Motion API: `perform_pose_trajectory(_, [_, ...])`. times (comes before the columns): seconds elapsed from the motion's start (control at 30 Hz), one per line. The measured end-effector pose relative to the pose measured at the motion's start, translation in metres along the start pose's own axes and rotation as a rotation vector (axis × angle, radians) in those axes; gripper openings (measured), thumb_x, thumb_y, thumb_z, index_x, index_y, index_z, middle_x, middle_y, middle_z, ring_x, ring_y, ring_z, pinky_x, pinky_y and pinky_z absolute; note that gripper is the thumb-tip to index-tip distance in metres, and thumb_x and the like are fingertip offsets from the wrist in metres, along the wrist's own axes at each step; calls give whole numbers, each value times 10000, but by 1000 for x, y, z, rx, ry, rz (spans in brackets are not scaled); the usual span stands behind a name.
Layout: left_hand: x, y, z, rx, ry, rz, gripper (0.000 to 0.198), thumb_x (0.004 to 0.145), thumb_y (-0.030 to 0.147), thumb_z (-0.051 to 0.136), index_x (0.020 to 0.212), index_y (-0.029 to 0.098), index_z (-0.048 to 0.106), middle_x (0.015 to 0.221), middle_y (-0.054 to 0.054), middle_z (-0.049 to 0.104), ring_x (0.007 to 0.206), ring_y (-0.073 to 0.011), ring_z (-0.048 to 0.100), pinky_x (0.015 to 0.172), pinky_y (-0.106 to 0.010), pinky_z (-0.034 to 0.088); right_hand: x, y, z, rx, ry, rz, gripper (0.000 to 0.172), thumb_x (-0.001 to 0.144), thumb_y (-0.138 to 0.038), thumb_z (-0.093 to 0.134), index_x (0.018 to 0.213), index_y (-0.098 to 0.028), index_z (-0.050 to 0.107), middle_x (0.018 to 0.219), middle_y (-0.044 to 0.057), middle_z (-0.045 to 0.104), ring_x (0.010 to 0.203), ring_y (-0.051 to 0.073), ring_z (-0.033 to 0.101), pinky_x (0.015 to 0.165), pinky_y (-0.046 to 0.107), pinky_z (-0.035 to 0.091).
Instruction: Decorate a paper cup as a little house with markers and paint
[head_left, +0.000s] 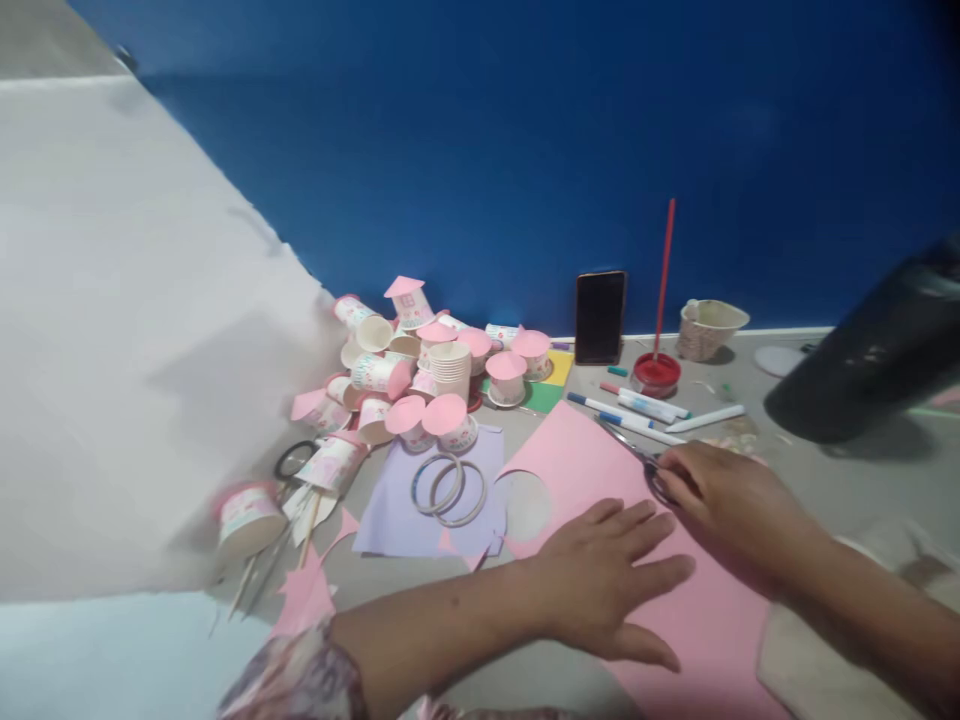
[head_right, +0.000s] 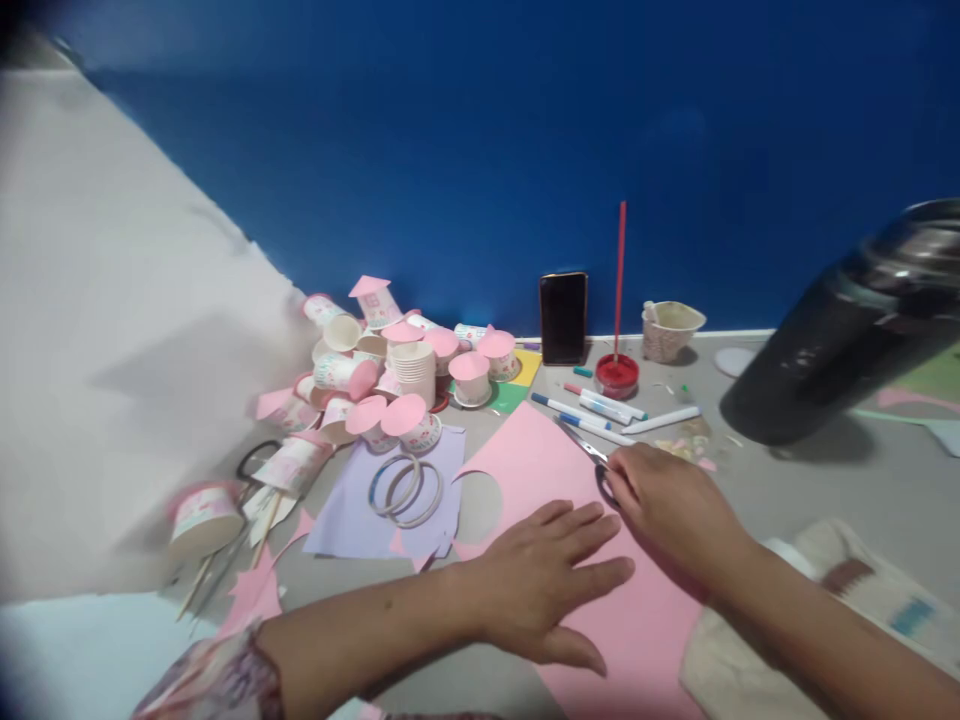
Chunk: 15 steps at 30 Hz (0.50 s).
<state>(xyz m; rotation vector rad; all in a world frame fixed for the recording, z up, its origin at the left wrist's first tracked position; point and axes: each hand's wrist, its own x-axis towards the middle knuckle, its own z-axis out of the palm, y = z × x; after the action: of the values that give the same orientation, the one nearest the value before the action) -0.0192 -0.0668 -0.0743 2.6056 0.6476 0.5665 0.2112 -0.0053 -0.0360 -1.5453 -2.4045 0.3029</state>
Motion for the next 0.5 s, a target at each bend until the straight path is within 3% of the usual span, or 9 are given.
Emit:
perform_pose_trajectory(0.17, [2, -19, -18, 19, -110, 144, 854, 889, 752, 682, 1539, 211, 566, 1616, -267, 554, 1513, -465, 523, 1238, -616, 388, 1, -14, -17, -93, -132, 10, 239, 1053, -302, 499, 909, -212, 668, 962, 104, 787, 915, 282, 722, 758, 368, 407])
perform_pose_trajectory(0.27, [6, -20, -34, 89, -206, 183, 780, 985, 697, 580, 1559, 170, 540, 1669, -246, 498, 1557, -427, 473, 1257, -579, 377, -1, -10, -19, -114, -182, -9, 185, 1036, -281, 524, 993, -197, 684, 1032, 108, 785, 978, 298, 723, 792, 373, 419])
perform_pose_trajectory(0.4, [14, 10, -53, 179, -349, 115, 732, 1039, 661, 496, 1560, 147, 522, 1694, -221, 464, 1596, -407, 408, 1283, -580, 343, -4, 6, -11, -125, -154, 12, 244, 1050, -337, 483, 963, -209, 672, 993, 113, 777, 910, 302, 719, 758, 387, 421])
perform_pose_trajectory(0.5, [21, 42, -52, 246, -328, -94, 767, 1032, 705, 473, 1582, 170, 483, 1649, -210, 511, 1594, -428, 391, 1275, -627, 335, -4, 14, -2, -114, -114, 1, 312, 1051, -364, 424, 913, -231, 671, 941, 116, 776, 828, 306, 709, 714, 405, 418])
